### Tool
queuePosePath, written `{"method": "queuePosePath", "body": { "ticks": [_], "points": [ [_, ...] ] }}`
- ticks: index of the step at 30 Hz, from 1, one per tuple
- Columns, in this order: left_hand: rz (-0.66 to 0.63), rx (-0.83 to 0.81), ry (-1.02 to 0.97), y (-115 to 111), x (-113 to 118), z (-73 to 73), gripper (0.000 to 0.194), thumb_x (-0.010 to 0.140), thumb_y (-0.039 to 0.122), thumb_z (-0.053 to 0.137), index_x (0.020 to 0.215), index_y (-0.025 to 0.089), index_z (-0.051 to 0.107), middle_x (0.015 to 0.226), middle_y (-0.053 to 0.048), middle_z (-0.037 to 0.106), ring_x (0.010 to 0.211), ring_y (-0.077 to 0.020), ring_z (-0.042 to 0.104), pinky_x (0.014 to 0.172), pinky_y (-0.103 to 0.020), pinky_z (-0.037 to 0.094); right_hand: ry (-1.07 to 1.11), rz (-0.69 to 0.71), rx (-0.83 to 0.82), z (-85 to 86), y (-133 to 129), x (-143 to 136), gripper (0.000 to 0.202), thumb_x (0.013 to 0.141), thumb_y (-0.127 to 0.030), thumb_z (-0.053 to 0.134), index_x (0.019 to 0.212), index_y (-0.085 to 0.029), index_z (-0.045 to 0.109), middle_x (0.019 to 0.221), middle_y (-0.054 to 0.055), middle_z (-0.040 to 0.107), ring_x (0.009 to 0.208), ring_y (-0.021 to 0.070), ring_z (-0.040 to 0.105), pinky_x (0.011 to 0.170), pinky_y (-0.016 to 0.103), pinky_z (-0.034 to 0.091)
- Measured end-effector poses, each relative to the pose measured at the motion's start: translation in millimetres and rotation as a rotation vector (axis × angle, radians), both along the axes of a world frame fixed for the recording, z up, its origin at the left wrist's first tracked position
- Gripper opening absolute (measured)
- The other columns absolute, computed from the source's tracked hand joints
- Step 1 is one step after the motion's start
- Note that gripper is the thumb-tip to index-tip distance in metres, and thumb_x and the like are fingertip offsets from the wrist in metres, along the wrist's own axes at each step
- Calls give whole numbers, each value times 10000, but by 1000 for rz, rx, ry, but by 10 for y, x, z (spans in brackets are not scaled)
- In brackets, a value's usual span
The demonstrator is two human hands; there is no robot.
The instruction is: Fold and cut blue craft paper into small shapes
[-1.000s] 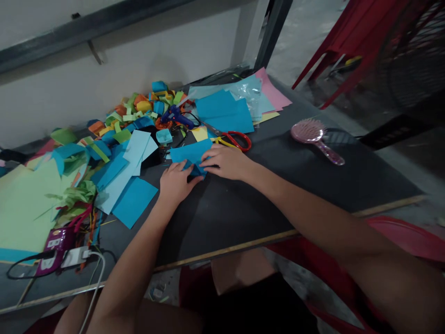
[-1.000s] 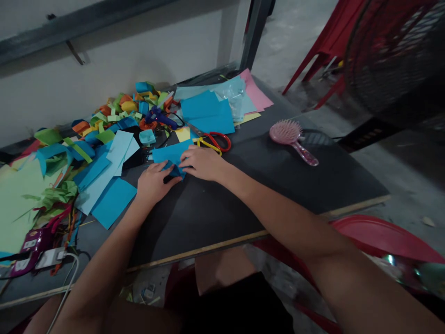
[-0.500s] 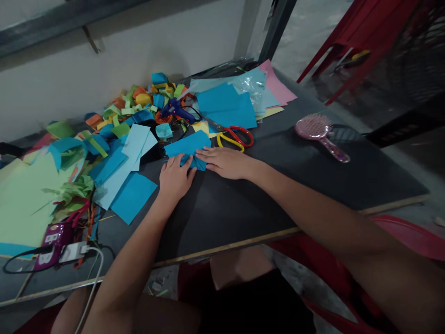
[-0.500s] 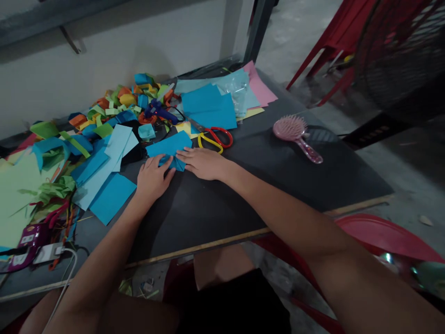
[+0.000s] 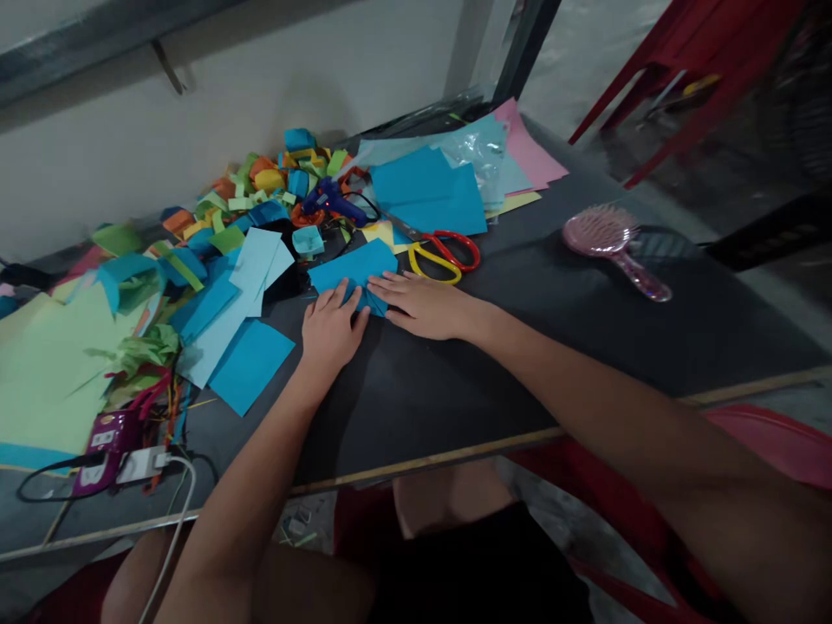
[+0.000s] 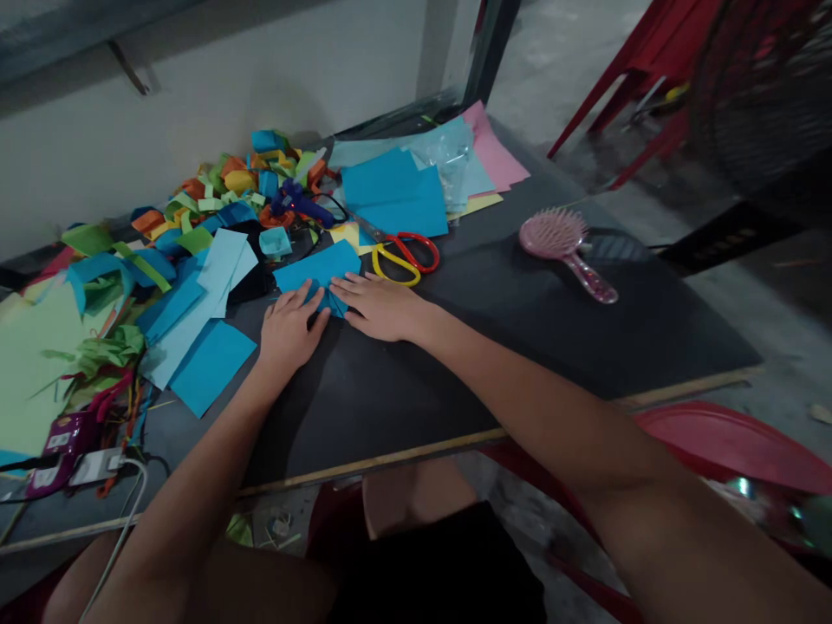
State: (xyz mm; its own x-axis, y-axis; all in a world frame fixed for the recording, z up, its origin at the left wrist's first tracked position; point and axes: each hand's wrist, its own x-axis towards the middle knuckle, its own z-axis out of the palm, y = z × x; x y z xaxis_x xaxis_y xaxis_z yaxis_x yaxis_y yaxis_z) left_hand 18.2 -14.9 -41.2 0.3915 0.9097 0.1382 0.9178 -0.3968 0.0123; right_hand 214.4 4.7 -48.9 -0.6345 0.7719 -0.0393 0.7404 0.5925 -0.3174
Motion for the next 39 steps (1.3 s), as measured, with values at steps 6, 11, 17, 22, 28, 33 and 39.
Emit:
{"method": "queuePosePath", "body": {
  "ticks": [6, 11, 17, 22, 28, 33, 39],
  "points": [
    [38, -20, 25, -1, 51, 31, 490, 978, 419, 299, 1389, 245, 502, 1494, -47, 445, 1319, -291, 447, 1019, -474, 426, -5, -30, 17, 30, -24, 6, 694, 882, -428, 404, 1509, -150, 302, 1575, 71, 246, 1439, 340, 255, 1132, 554, 294],
    [48, -38, -26, 35, 20, 33, 473, 948, 452, 384, 1355, 273, 542, 1471, -37, 475, 1317, -307, 443, 1029, -512, 412, -51, -46, -13, 101, -44, -21, 693, 876, -403, 402, 1511, -148, 294, 1577, 64, 237, 1442, 331, 251, 1124, 547, 301],
    [62, -53, -105, 61, -17, 4, 461, 920, 503, 439, 1309, 302, 587, 1454, -24, 495, 1317, -325, 441, 1028, -561, 400, -31, -45, 26, 123, -20, 1, 595, 902, -270, 361, 1488, -170, 348, 1558, 44, 303, 1426, 295, 299, 1100, 528, 332],
    [59, -42, -116, 62, -8, 7, 488, 915, 542, 439, 1298, 285, 597, 1450, -38, 500, 1309, -333, 450, 1016, -563, 411, 16, -50, 100, 86, 17, -5, 502, 958, -270, 313, 1442, -214, 434, 1505, 28, 417, 1360, 287, 399, 1031, 518, 395],
    [-16, -63, -167, 119, -88, 29, 467, 889, 548, 496, 1214, 255, 659, 1403, -62, 551, 1290, -321, 476, 1042, -554, 399, 108, -149, 170, 20, 40, -32, 593, 928, -425, 479, 1454, -161, 412, 1494, 103, 432, 1338, 328, 410, 1044, 522, 382],
    [-102, -70, -187, 181, -214, 7, 445, 880, 546, 519, 1213, 284, 655, 1395, -46, 560, 1295, -308, 477, 1057, -543, 376, 60, -133, 175, 46, 16, -35, 539, 907, -471, 532, 1356, -174, 550, 1423, 115, 519, 1259, 338, 477, 1006, 511, 414],
    [-175, -87, -180, 212, -272, -9, 434, 900, 520, 503, 1239, 283, 633, 1419, -40, 536, 1315, -291, 458, 1065, -516, 365, 49, -116, 263, 67, -68, -76, 405, 935, -414, 501, 1219, -175, 665, 1276, 123, 630, 1105, 319, 558, 921, 477, 460]
  ]
}}
